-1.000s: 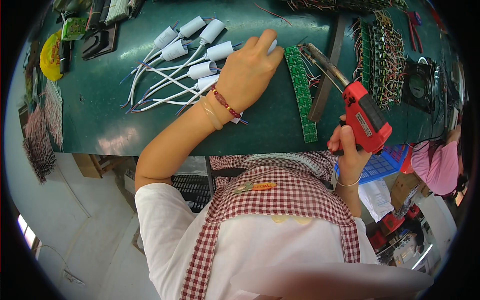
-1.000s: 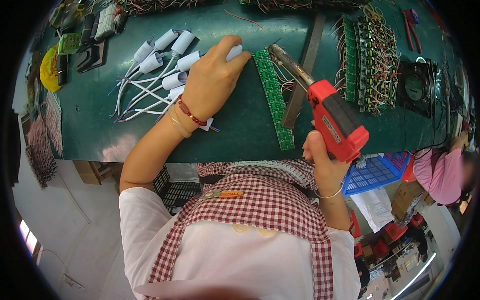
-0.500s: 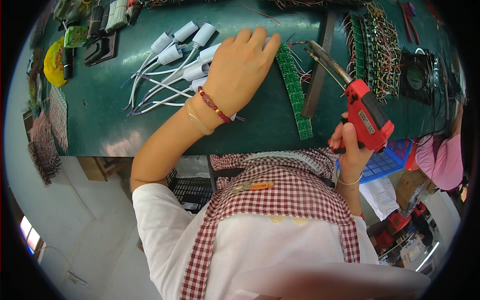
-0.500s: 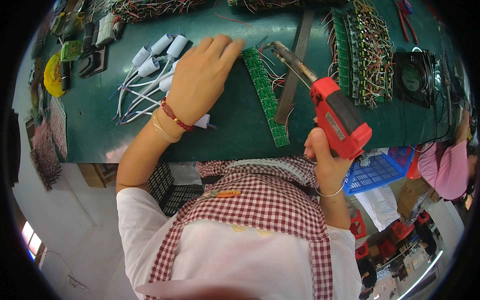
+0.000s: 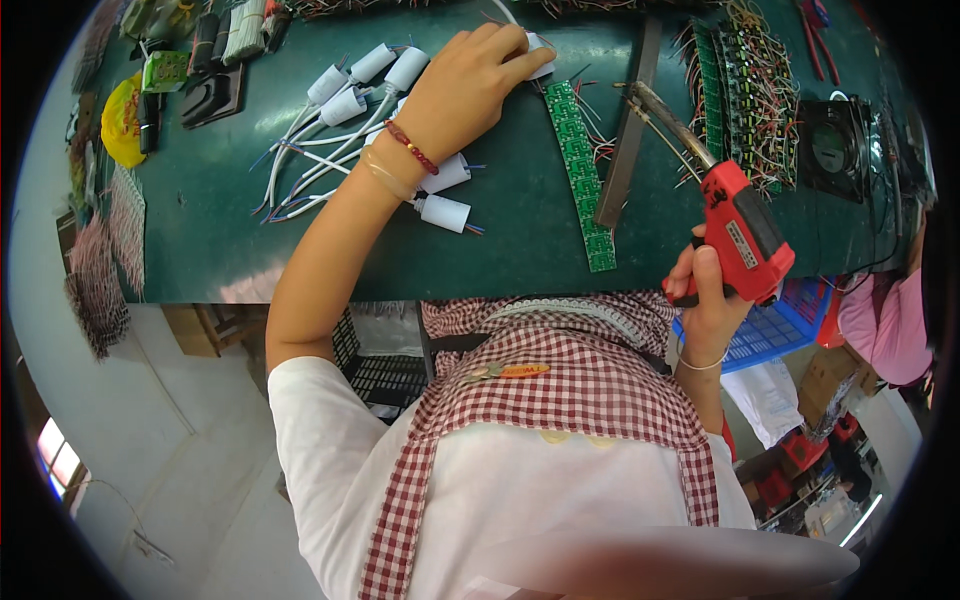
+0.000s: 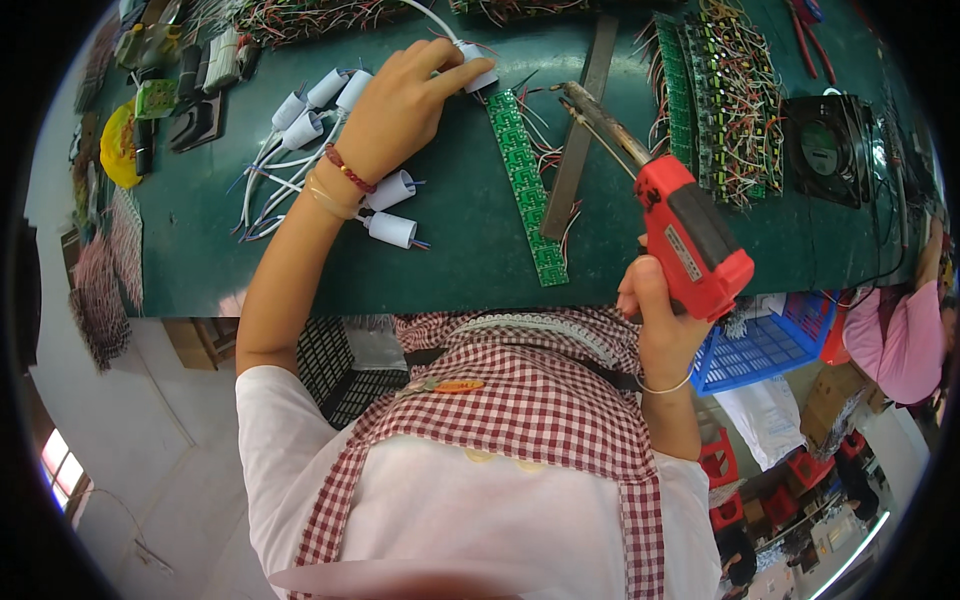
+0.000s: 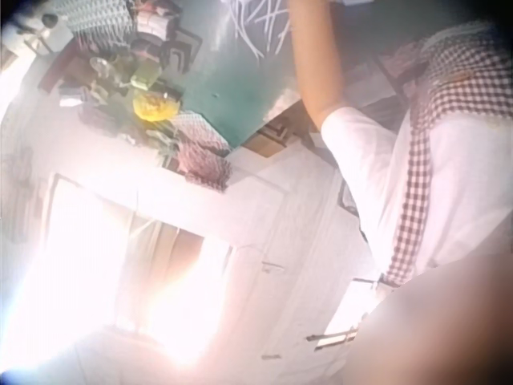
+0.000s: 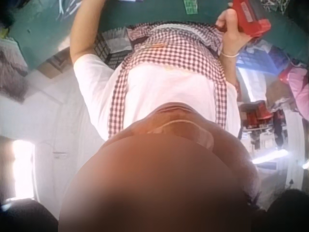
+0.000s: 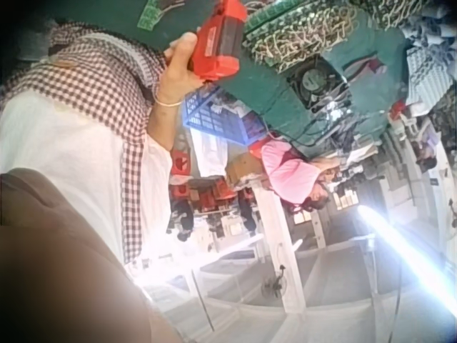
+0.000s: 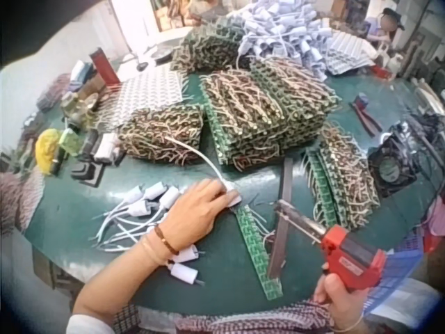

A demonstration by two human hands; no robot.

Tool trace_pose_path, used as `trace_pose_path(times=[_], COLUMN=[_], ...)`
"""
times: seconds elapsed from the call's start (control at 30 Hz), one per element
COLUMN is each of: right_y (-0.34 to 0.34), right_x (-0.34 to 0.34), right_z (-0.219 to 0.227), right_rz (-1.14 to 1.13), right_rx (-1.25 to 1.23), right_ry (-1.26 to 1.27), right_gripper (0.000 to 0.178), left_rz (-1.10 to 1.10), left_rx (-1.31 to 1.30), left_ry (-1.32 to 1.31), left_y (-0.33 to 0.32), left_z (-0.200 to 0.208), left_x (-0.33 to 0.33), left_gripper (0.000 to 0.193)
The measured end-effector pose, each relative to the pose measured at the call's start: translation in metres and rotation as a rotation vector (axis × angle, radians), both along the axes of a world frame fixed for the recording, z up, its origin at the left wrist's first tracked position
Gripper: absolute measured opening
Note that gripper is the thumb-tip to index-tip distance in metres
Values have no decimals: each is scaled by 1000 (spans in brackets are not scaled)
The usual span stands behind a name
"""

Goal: The person attaches electrical components to a green circuit board using a soldering iron.

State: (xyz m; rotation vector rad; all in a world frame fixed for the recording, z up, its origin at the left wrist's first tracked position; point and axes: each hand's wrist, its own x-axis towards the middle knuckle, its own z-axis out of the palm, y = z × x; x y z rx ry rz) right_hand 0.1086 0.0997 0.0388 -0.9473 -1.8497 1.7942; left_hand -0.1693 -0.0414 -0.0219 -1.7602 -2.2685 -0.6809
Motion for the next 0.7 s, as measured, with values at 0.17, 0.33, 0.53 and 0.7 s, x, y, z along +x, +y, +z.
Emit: trace_pose_path(times=[0.17,0.33,0.53,0.7], right_y=[1,3,4,4], right_x=[1,-1,-4,-4], right_z=[-1,0,1,3], right_rz=[3,-17,2,-5], right_rx=[2,-2,-7,-17], right_ry=[-2,-4,27,63], right_gripper=[24,24,24,25], left_rz=[0,195,273,310], left_rx=[61,-372,-336,177], left_ry=[-69,-248,-138,-533], left_y=[-20,-67,-69,-53], left_z=[17,56,58,79], left_x=[4,52,56,46], left_gripper=[33,20,29,26])
